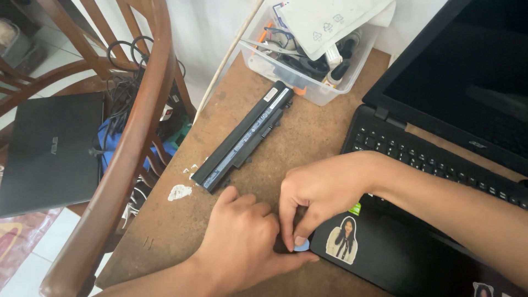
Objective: Disassembling a laptop by removing screws and prying the case open with a tool.
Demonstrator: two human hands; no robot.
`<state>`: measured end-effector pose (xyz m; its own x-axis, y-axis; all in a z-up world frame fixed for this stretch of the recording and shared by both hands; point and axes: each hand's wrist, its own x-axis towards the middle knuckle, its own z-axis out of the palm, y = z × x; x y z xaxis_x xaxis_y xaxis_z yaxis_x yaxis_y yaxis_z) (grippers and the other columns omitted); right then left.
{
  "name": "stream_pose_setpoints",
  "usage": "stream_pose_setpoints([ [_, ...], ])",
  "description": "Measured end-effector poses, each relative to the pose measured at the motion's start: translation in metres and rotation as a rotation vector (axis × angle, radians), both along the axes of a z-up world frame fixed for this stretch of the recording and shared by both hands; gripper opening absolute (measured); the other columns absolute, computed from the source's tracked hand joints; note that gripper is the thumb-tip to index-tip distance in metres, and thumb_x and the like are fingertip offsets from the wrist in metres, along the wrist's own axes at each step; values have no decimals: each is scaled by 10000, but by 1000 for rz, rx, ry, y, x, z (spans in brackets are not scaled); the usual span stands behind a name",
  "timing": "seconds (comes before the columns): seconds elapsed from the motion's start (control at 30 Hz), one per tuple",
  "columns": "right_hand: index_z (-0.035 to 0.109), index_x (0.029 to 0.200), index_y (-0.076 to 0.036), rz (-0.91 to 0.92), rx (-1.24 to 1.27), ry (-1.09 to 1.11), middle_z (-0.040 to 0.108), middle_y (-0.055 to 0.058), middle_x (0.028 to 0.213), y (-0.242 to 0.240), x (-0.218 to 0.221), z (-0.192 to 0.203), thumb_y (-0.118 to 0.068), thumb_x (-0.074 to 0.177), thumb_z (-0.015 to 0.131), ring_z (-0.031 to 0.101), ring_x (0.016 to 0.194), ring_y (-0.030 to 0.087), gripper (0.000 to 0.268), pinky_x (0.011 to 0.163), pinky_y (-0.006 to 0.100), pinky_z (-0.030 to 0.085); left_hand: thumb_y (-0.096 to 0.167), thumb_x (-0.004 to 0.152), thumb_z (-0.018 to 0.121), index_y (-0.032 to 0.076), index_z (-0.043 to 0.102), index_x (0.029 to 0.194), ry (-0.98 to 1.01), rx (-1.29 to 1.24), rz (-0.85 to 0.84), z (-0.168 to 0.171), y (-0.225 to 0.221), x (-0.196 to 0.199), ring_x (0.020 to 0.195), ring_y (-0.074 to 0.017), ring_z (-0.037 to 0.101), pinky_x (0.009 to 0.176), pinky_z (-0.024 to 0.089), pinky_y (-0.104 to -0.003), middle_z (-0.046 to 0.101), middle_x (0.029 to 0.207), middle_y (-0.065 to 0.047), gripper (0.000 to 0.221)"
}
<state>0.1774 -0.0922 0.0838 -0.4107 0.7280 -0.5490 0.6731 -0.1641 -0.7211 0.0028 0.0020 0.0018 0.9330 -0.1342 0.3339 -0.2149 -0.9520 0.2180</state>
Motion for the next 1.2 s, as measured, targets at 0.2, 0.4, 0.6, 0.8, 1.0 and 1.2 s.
stream_pose_setpoints([
  [0.2,815,998,-217,5,29,13,827,-71,884,-1,12,-4,-251,860,720,735,768,51,171,704,219,524,892,776,676,213,669,540,-26,-19,11,0,0,0,557,-234,548,736,389,-448,585,521,19,719],
  [0.4,825,1014,-174,-75,5,11,841,-45,919,-7,35,2,-291,882,717,740,798,59,207,712,214,535,865,761,717,168,672,588,-60,-61,-15,0,1,1,565,-249,551,697,383,-457,568,566,4,719],
  [0.6,845,1017,-199,-132,-119,-116,823,-87,840,-4,30,8,-312,888,723,645,690,21,211,644,212,479,869,788,689,146,677,606,-55,-58,-20,0,2,0,555,-253,538,697,380,-453,570,576,-4,745],
  [0.8,837,1009,-170,-140,-26,-14,832,-46,885,-10,30,5,-256,887,726,741,780,44,186,701,204,555,764,711,764,185,666,739,167,-289,-19,15,0,8,656,-256,637,736,378,-448,627,655,15,587],
  [1.0,843,981,-203,-196,59,-36,791,-57,923,-22,28,6,-244,892,730,739,831,66,149,728,211,542,590,857,715,242,695,726,923,-478,255,78,2,36,758,-184,680,681,483,-376,707,697,76,372],
  [1.2,868,955,-254,-261,192,-72,700,-78,848,-37,24,3,-253,883,758,685,775,69,131,694,225,503,298,904,756,109,662,601,1015,-892,235,71,4,41,439,-111,374,462,299,-294,581,504,7,369],
])
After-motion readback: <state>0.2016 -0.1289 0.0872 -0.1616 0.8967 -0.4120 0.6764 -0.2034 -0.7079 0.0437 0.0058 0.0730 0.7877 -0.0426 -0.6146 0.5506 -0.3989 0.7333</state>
